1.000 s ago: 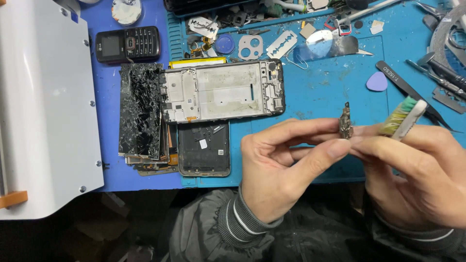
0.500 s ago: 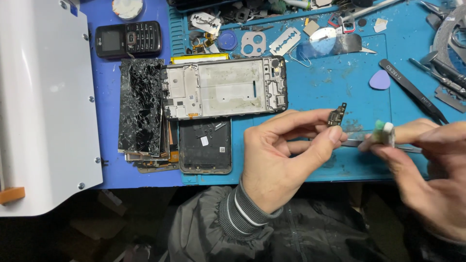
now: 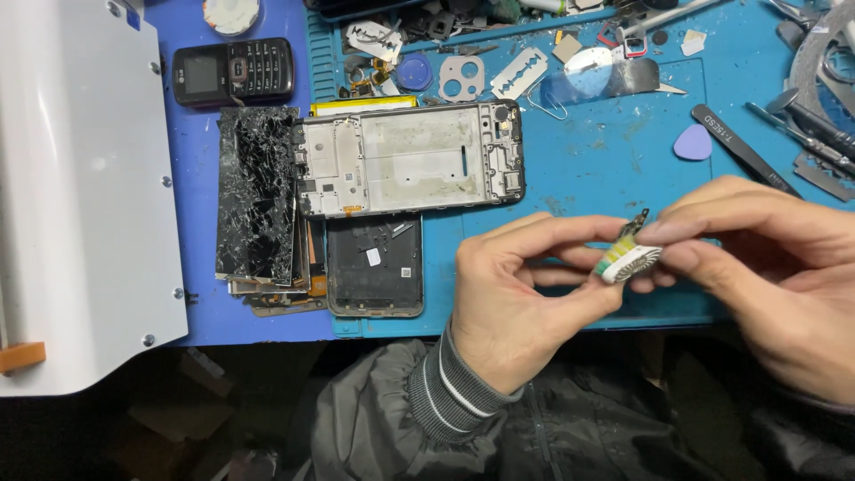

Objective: Cleaning internal components of a mobile phone using a cloth, brush, and cleaning solution during a repair process.

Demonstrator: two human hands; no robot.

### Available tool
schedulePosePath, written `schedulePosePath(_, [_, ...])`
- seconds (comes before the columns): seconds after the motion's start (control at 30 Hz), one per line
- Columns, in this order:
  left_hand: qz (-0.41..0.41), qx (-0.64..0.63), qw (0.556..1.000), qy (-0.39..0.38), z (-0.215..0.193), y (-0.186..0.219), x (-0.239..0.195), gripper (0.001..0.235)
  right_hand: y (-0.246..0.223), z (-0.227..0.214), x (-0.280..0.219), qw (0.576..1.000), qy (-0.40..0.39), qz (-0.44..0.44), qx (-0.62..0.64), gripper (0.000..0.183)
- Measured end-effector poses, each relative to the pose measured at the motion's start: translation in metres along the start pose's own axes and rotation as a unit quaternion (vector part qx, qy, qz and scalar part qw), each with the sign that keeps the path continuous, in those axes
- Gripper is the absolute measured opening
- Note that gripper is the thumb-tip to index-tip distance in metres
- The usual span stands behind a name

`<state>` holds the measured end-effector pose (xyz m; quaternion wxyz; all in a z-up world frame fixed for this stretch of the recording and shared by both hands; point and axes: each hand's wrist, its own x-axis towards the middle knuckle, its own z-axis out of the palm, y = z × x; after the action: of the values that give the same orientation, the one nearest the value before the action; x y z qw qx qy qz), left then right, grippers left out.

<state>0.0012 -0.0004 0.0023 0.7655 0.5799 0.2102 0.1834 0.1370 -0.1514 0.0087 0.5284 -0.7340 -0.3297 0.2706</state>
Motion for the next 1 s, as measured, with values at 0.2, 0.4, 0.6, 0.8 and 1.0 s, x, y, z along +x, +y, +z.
schedulePosePath(0.2, [-0.014,-0.021,0.999,0.022,0.0,0.001,-0.001,0.025,0.08,-0.047,0.007,0.995,0.065,-0.015,-0.071,0.023])
schedulePosePath(0.4, [-0.018,-0.042,0.999,0.017,-0.001,-0.002,0.0,0.028,0.012,-0.007,0.01,0.986,0.067,-0.048,-0.143,0.02])
schedulePosePath(0.6, [-0.027,-0.048,0.998,0.019,0.0,-0.003,0.002,0.028,0.009,-0.006,0.004,0.978,0.069,-0.044,-0.192,0.016])
schedulePosePath(0.8, [-0.014,-0.009,1.0,0.021,0.0,-0.003,0.002,0.03,0.005,-0.003,0.007,0.985,0.073,-0.021,-0.157,0.023])
schedulePosePath(1.0, [-0.005,-0.03,0.999,0.026,0.0,-0.002,0.001,0.027,0.004,-0.008,0.008,0.987,0.053,-0.037,-0.145,0.02])
